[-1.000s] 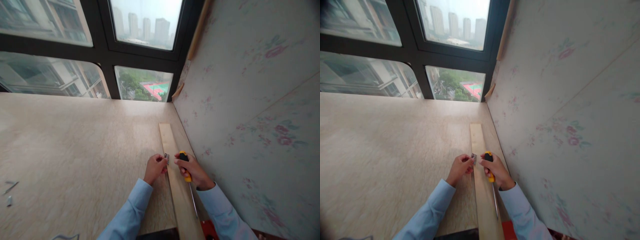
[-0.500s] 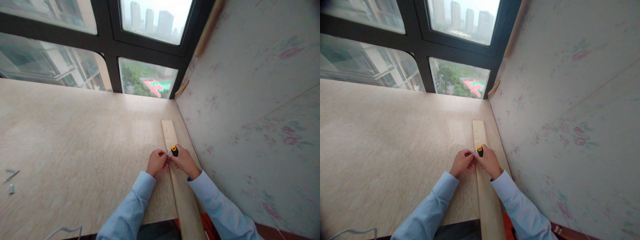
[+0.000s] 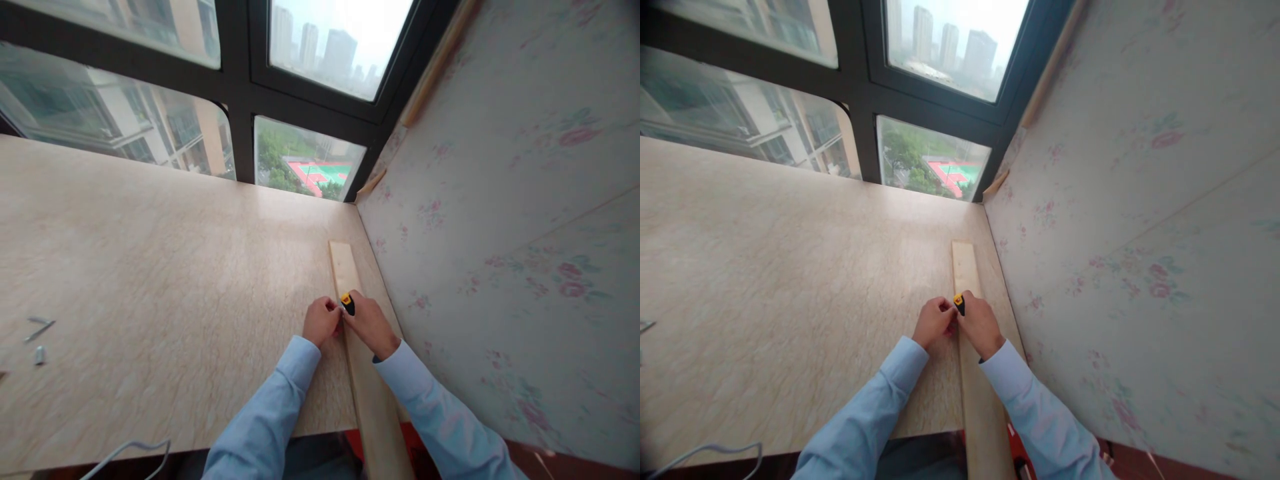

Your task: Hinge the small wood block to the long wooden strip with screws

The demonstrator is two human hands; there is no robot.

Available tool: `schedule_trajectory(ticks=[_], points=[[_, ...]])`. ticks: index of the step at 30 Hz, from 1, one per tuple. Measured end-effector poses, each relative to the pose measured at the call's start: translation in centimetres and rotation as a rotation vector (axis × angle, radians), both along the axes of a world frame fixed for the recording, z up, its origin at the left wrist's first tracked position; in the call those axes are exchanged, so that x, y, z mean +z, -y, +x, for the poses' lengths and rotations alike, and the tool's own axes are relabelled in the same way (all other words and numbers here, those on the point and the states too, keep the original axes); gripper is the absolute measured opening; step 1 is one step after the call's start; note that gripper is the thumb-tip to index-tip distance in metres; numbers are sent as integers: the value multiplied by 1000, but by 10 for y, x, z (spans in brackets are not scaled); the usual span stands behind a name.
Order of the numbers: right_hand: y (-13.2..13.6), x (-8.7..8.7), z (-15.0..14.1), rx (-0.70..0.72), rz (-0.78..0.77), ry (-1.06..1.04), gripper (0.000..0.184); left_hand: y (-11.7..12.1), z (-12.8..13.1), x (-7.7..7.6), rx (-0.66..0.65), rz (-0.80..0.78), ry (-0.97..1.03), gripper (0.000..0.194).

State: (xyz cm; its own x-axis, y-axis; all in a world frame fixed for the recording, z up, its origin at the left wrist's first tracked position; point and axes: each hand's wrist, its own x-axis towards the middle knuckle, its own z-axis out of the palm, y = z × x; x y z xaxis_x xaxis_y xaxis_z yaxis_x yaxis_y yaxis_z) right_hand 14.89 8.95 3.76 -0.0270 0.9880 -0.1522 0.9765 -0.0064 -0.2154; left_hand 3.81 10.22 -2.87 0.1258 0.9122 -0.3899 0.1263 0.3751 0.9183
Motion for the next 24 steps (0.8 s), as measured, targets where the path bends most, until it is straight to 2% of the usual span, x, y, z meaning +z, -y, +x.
schedule_trajectory(ticks=[4,7,14,19,22,24], points=[[2,5,-1,25,12,0,6,0,1,0,36,27,6,14],[5,11,-1,42,24,-3,6,1,-1,5,53,-8,57,15],[14,31,-10,110,80,-28,10,10,-12,17,72,-120,371,11],[19,33,-25,203,123,-34,24,23,-22,18,193,-149,509,16],[22,29,-36,280,174,-90,36,33,-36,24,296,-137,531,23],[23,27,-46,347,194,-138,37,40,-49,29,367,-88,529,27]])
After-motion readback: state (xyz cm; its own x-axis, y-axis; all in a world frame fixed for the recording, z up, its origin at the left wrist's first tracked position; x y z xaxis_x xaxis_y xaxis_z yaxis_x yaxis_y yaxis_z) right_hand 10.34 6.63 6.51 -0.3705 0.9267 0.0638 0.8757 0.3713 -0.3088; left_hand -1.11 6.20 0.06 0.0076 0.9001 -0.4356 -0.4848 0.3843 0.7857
